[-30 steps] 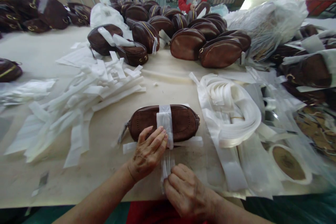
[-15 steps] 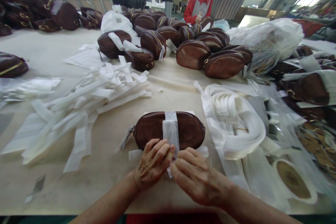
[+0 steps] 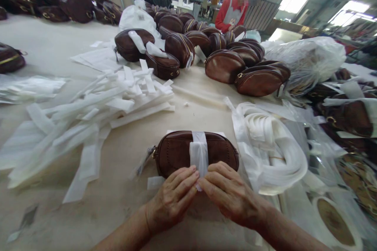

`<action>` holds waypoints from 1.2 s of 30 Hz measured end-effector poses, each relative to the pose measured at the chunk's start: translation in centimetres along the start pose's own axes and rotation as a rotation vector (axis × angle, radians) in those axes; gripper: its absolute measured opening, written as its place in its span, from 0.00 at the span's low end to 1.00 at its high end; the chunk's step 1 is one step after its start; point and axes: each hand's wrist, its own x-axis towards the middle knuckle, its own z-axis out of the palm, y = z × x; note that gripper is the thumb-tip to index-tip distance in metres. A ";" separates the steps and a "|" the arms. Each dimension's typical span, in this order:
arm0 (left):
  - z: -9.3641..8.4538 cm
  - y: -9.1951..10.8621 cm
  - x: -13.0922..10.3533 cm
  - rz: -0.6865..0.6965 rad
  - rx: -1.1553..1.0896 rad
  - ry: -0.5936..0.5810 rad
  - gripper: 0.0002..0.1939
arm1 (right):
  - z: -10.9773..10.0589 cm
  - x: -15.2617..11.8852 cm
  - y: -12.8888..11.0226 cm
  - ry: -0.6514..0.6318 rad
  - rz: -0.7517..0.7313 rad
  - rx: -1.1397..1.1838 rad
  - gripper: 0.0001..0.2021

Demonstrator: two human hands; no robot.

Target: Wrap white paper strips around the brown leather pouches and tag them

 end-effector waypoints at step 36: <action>-0.3 0.8 1.8 -0.078 0.044 -0.134 0.16 | 3.6 0.1 4.2 0.040 0.432 0.303 0.12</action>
